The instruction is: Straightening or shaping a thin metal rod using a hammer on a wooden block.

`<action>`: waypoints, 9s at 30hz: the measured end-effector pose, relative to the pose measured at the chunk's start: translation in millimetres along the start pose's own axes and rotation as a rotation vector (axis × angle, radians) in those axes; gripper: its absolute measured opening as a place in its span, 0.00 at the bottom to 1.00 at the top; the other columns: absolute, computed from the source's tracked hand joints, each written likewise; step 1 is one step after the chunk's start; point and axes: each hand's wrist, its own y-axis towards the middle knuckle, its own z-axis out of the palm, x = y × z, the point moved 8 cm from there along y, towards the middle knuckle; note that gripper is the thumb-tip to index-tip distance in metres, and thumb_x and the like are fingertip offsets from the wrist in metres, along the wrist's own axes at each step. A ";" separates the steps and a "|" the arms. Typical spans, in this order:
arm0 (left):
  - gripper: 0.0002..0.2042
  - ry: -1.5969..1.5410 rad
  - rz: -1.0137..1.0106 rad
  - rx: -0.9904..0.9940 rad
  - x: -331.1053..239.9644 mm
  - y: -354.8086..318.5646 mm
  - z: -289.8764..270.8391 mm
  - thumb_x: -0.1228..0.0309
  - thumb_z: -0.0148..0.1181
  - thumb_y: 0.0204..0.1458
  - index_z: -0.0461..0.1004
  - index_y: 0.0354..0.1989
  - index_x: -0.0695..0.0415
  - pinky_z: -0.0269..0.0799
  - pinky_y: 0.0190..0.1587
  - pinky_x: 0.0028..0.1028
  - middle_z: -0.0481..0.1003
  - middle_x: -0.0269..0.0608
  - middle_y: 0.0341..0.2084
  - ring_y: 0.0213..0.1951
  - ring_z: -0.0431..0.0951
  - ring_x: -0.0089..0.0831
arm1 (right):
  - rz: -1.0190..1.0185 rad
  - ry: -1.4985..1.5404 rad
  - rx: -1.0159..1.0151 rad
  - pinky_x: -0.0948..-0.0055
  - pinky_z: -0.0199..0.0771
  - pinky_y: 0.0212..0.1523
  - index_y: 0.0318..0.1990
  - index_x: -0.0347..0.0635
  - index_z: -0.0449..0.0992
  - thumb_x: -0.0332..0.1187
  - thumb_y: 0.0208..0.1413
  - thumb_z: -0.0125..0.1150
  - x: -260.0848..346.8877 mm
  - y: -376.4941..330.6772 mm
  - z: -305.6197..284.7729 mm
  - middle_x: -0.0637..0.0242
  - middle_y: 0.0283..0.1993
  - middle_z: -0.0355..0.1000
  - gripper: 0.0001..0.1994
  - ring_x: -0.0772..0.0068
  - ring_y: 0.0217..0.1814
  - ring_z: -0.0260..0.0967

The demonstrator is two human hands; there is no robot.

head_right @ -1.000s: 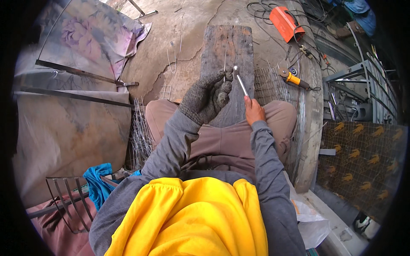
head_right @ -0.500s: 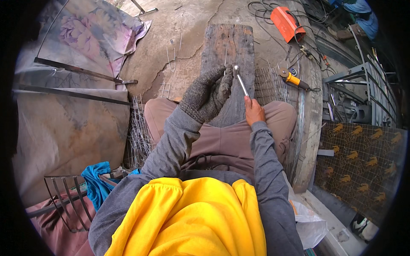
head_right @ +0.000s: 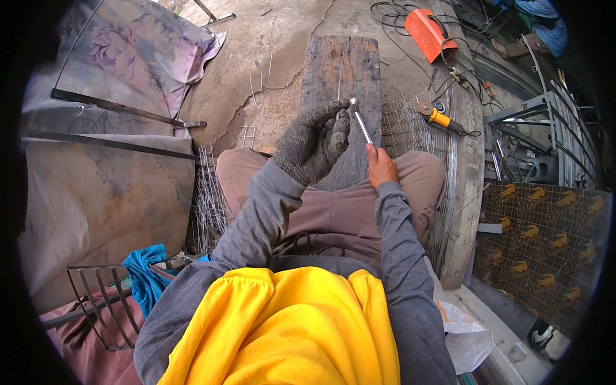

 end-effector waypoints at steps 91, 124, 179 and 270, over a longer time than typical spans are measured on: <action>0.14 2.154 -0.232 -0.356 -188.5 -36.8 -222.3 0.68 0.59 0.46 0.79 0.43 0.49 0.71 0.49 0.32 0.79 0.41 0.37 0.42 0.78 0.35 | -0.092 -0.113 -0.077 0.46 0.63 0.39 0.32 0.39 0.71 0.59 0.60 0.39 36.3 27.4 -0.9 0.44 0.31 0.71 0.29 0.35 0.38 0.67; 0.14 2.244 -0.191 -0.286 -174.8 -4.5 -214.9 0.68 0.57 0.47 0.78 0.44 0.47 0.72 0.46 0.33 0.80 0.35 0.37 0.42 0.78 0.32 | -0.162 -0.035 -0.105 0.48 0.63 0.35 0.28 0.38 0.68 0.58 0.61 0.39 61.8 -2.3 24.2 0.46 0.26 0.70 0.29 0.36 0.33 0.66; 0.12 1.620 -0.236 -0.296 -153.3 -4.6 -180.0 0.67 0.62 0.49 0.78 0.41 0.56 0.72 0.31 0.26 0.77 0.33 0.27 0.27 0.75 0.22 | -0.014 0.103 -0.089 0.58 0.69 0.39 0.35 0.38 0.73 0.56 0.61 0.41 48.1 -33.6 19.6 0.55 0.31 0.75 0.27 0.49 0.37 0.73; 0.11 1.966 -0.242 -0.329 -144.6 -28.1 -224.8 0.64 0.54 0.54 0.77 0.41 0.53 0.74 0.40 0.31 0.78 0.40 0.32 0.33 0.78 0.30 | -0.044 -0.108 -0.059 0.49 0.64 0.40 0.31 0.38 0.71 0.57 0.61 0.39 57.9 -22.8 34.1 0.45 0.31 0.71 0.28 0.36 0.38 0.67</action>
